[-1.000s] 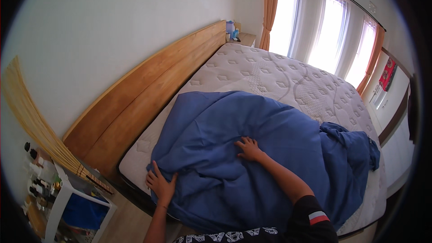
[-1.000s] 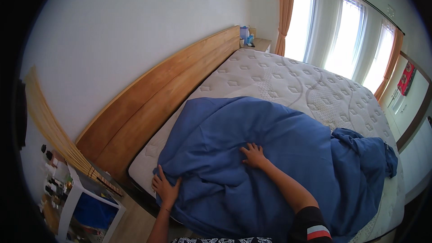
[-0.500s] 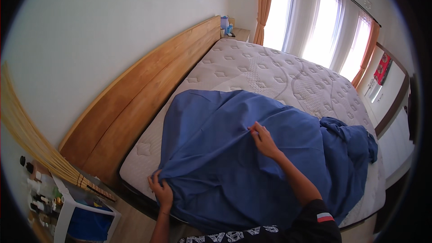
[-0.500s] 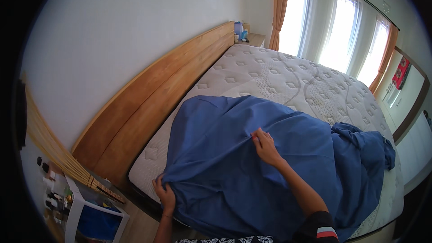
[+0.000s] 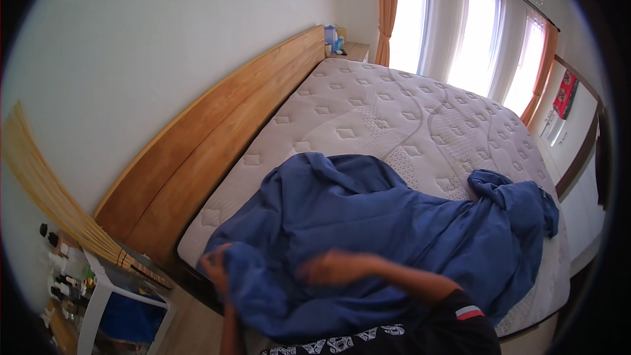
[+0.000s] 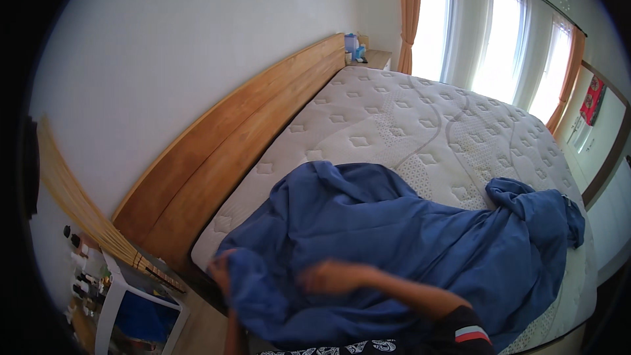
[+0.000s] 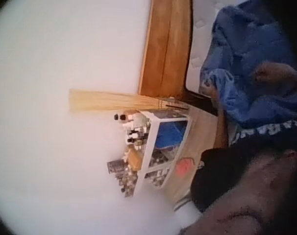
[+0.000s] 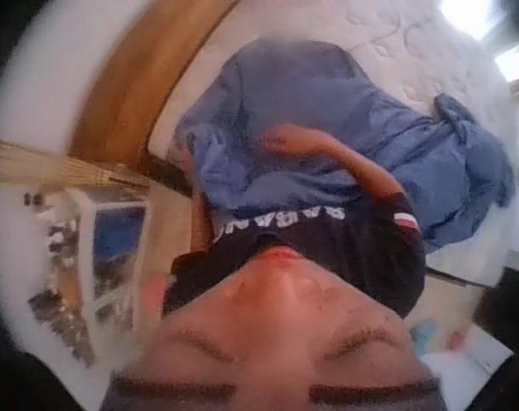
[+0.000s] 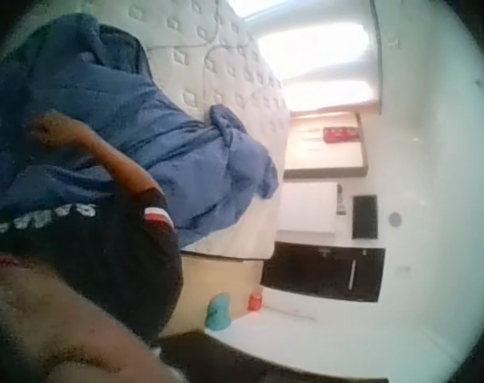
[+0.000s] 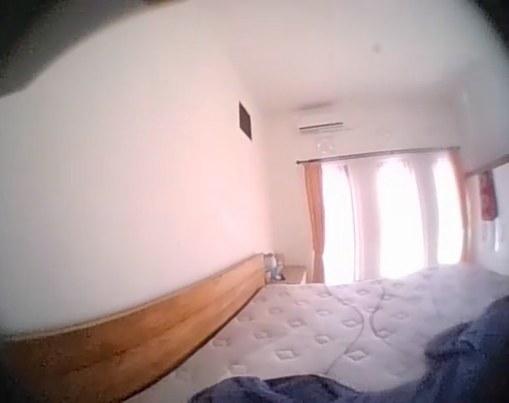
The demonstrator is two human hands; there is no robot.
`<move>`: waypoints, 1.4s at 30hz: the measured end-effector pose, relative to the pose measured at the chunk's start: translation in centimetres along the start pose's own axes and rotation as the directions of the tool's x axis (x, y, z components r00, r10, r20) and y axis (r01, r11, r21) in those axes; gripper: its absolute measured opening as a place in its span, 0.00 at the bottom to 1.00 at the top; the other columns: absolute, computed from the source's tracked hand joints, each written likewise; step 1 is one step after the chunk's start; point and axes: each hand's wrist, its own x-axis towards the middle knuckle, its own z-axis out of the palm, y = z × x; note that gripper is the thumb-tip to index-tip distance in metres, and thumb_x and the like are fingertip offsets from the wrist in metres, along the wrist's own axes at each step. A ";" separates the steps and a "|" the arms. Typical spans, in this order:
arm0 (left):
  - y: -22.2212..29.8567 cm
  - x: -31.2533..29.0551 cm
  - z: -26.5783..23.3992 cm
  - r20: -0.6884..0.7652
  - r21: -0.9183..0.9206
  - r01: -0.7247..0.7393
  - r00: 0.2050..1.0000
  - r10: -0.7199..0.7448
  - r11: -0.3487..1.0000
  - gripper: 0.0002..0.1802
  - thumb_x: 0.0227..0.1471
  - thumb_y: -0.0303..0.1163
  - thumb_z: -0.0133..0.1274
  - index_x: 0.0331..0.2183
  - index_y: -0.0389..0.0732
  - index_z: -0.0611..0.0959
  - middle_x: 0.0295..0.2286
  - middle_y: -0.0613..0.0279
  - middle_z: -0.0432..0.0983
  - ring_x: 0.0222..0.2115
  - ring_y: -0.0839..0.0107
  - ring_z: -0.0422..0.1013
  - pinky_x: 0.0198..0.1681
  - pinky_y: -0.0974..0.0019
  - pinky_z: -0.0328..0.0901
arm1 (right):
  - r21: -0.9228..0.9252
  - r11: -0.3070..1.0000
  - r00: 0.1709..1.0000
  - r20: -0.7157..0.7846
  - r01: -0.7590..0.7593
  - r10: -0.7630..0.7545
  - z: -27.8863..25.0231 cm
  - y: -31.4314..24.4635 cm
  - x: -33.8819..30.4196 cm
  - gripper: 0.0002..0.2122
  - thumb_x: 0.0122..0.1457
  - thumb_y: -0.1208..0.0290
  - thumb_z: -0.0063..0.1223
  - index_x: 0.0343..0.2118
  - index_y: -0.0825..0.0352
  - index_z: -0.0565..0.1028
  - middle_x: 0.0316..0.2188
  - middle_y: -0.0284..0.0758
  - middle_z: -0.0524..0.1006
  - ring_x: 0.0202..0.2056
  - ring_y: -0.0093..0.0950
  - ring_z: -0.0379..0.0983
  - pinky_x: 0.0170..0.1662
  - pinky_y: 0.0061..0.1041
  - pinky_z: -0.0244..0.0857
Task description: The person unfolds a blue fitted sheet on a mattress and proceeds to stretch and tuck the corners of the sheet over the mattress. The person works around the bed, pulling the fabric taut and securing it under the mattress edges.
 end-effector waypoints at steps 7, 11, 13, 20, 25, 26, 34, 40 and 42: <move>-5.8 -2.7 5.7 0.017 0.424 -0.039 0.999 0.035 0.905 0.24 0.40 0.54 0.60 0.43 0.64 0.81 0.55 0.49 0.56 0.60 0.47 0.45 0.59 0.33 0.37 | -0.126 -0.084 0.036 -0.734 -0.989 0.678 -16.4 14.9 -8.6 0.38 0.50 0.46 0.59 0.60 0.66 0.64 0.60 0.46 0.62 0.60 0.42 0.58 0.60 0.38 0.56; -5.2 -2.4 8.1 0.100 0.370 -0.009 0.995 -0.030 0.929 0.27 0.38 0.56 0.61 0.44 0.65 0.80 0.60 0.47 0.50 0.64 0.45 0.36 0.60 0.31 0.30 | -0.146 0.131 0.121 0.074 -0.981 0.990 -15.6 25.3 -18.8 0.46 0.53 0.35 0.44 0.66 0.66 0.48 0.65 0.47 0.52 0.60 0.46 0.59 0.64 0.37 0.50; -5.9 -2.2 5.8 0.057 0.418 0.037 0.996 -0.067 0.908 0.28 0.37 0.55 0.61 0.45 0.65 0.79 0.60 0.46 0.49 0.64 0.45 0.37 0.60 0.31 0.31 | -0.115 0.033 0.018 0.129 -0.993 0.991 -11.5 24.0 -11.1 0.44 0.56 0.37 0.42 0.66 0.67 0.47 0.66 0.46 0.51 0.60 0.46 0.60 0.63 0.37 0.50; -5.6 -2.3 6.3 0.080 0.404 0.026 0.995 -0.063 0.915 0.29 0.36 0.52 0.62 0.46 0.64 0.79 0.59 0.46 0.53 0.63 0.44 0.44 0.61 0.33 0.34 | 0.017 0.858 0.752 0.491 -0.513 0.440 -12.7 9.5 -7.8 0.31 0.57 0.61 0.48 0.62 0.70 0.58 0.59 0.48 0.65 0.59 0.42 0.62 0.62 0.36 0.54; -6.1 -2.1 6.5 0.085 0.419 -0.002 0.996 -0.037 0.908 0.31 0.36 0.52 0.63 0.47 0.63 0.78 0.59 0.47 0.54 0.63 0.46 0.45 0.62 0.35 0.35 | -0.718 0.446 0.796 -0.250 -0.534 0.551 -32.7 13.0 -3.7 0.28 0.45 0.76 0.58 0.54 0.57 0.71 0.45 0.43 0.74 0.47 0.42 0.70 0.54 0.40 0.62; -5.9 -2.2 7.3 0.103 0.409 -0.016 0.994 -0.028 0.913 0.31 0.36 0.51 0.63 0.47 0.63 0.78 0.59 0.47 0.53 0.63 0.46 0.45 0.62 0.36 0.36 | -0.721 0.197 0.737 -0.586 -0.664 0.336 -38.1 14.2 -4.2 0.28 0.45 0.77 0.59 0.54 0.56 0.71 0.43 0.43 0.74 0.45 0.42 0.70 0.53 0.41 0.63; -5.6 -1.8 6.2 0.045 0.371 0.035 0.997 -0.056 0.928 0.34 0.36 0.51 0.63 0.50 0.60 0.77 0.59 0.49 0.54 0.63 0.47 0.46 0.62 0.37 0.37 | -0.693 0.456 0.823 -0.533 -0.558 0.196 -36.0 10.6 11.1 0.26 0.58 0.56 0.53 0.54 0.67 0.67 0.53 0.49 0.68 0.54 0.46 0.65 0.58 0.43 0.57; -5.1 -2.3 6.8 0.064 0.327 0.009 0.997 -0.031 0.945 0.34 0.37 0.49 0.63 0.50 0.60 0.76 0.58 0.50 0.56 0.62 0.47 0.48 0.62 0.37 0.37 | -0.270 0.924 0.818 0.441 -0.271 0.369 -13.1 3.9 6.8 0.27 0.62 0.54 0.49 0.62 0.57 0.62 0.61 0.51 0.57 0.62 0.47 0.55 0.63 0.38 0.50; -5.0 -2.2 6.9 0.064 0.313 -0.007 0.998 -0.014 0.950 0.33 0.38 0.48 0.62 0.50 0.59 0.76 0.57 0.50 0.56 0.62 0.47 0.48 0.62 0.37 0.37 | -0.112 0.957 0.901 0.322 -0.269 0.291 -8.2 3.1 2.4 0.29 0.60 0.51 0.50 0.62 0.57 0.61 0.62 0.51 0.56 0.62 0.46 0.54 0.63 0.35 0.51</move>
